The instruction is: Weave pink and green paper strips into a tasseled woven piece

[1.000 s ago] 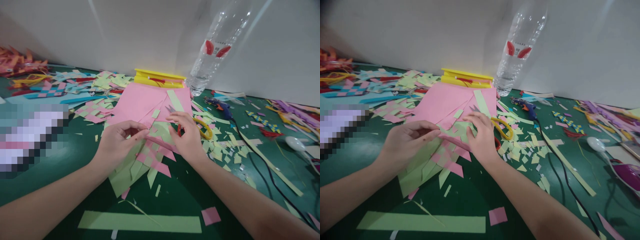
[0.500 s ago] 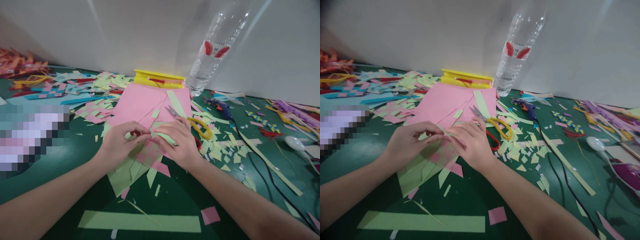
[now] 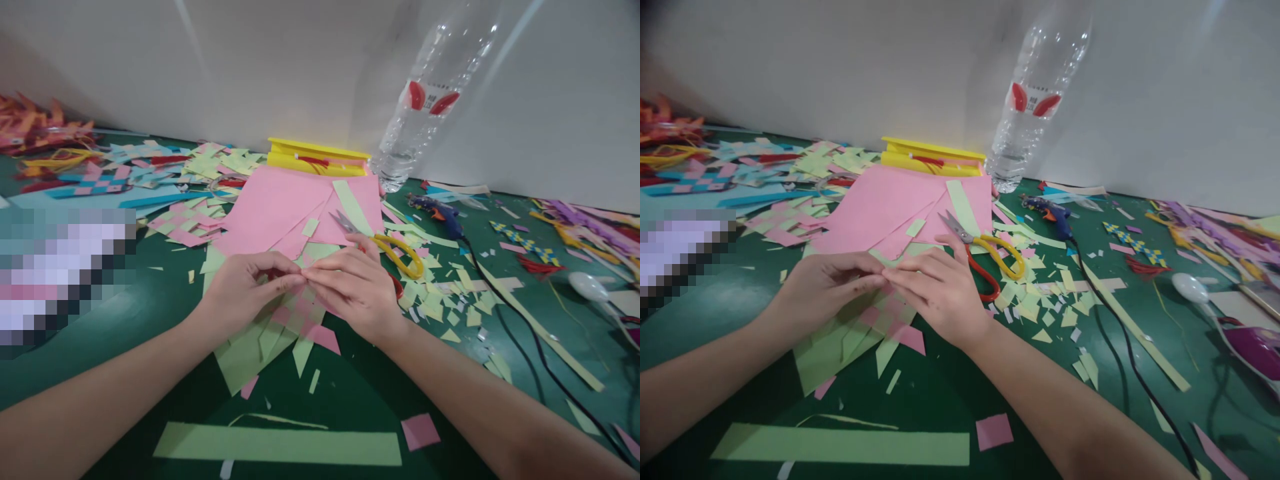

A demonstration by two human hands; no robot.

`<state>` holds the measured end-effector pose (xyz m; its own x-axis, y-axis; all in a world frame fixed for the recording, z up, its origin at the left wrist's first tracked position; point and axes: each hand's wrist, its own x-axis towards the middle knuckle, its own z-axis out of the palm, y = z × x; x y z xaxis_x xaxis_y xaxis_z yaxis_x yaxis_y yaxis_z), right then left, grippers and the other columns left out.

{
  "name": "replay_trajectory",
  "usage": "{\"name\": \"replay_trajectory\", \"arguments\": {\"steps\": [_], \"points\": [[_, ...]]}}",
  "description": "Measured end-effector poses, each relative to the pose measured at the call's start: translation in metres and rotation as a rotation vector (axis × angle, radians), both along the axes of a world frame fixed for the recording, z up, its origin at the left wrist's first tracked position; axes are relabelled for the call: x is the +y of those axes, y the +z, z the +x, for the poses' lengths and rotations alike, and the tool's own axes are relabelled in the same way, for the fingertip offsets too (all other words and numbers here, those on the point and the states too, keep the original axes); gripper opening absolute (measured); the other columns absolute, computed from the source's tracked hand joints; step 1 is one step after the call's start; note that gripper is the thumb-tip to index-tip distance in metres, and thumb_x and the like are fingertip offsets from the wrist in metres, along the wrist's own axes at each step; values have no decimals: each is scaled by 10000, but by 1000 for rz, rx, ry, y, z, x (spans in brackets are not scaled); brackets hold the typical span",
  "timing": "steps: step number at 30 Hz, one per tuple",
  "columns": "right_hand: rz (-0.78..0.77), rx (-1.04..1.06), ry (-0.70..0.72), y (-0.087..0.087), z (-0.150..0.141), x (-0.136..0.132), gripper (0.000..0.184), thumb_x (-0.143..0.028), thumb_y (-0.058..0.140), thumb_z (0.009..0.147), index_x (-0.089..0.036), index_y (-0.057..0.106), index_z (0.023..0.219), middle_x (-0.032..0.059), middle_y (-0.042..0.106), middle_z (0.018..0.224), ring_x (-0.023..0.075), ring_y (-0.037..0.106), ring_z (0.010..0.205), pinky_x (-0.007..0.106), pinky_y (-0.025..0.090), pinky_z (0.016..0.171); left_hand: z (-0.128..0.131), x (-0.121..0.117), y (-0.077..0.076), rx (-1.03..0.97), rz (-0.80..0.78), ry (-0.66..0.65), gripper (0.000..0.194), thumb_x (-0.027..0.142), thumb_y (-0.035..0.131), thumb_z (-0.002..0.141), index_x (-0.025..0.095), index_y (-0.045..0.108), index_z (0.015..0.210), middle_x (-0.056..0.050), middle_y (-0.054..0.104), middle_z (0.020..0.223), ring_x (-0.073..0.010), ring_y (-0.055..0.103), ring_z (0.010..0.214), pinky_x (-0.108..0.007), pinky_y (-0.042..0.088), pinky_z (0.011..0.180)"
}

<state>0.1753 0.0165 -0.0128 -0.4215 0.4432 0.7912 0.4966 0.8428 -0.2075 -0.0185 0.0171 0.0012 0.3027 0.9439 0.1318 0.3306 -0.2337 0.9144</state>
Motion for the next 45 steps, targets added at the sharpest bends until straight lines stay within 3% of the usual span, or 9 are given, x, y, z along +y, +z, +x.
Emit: {"name": "replay_trajectory", "arguments": {"steps": [5,14,25,35,45], "points": [[3,41,-10,-2,-1,0,114,-166,621,867,-247,694,901,-20,751,844,131,677,749,436,398,959,1,1,1,-87,-101,-25,165,323,673,728,164,715,736,-20,694,695,-129,577,626,-207,451,561],[3,74,9,1,-3,0,72,-151,659,838,-218,681,849,-17,750,800,122,678,708,438,401,968,1,2,-3,-118,-112,-78,175,337,657,772,168,690,736,24,600,613,-80,496,554,-159,380,507],[-46,67,5,3,-3,-1,79,-152,632,858,-205,690,850,-13,748,807,116,686,745,387,421,965,0,1,-1,-79,-113,-105,237,376,609,807,161,647,715,31,514,560,-91,456,514,-183,358,474],[35,39,-14,3,-2,-1,59,-179,637,859,-227,669,846,-22,750,800,122,682,709,412,423,949,1,2,-1,-81,-114,-76,244,384,631,786,162,670,693,21,546,565,-103,478,535,-196,369,492],[104,-28,-119,1,-3,-2,60,-174,628,854,-227,630,827,-35,741,779,118,676,709,407,411,965,-2,0,1,-74,-70,-134,326,377,529,896,173,675,689,-8,634,668,-126,547,621,-225,440,588]]}}
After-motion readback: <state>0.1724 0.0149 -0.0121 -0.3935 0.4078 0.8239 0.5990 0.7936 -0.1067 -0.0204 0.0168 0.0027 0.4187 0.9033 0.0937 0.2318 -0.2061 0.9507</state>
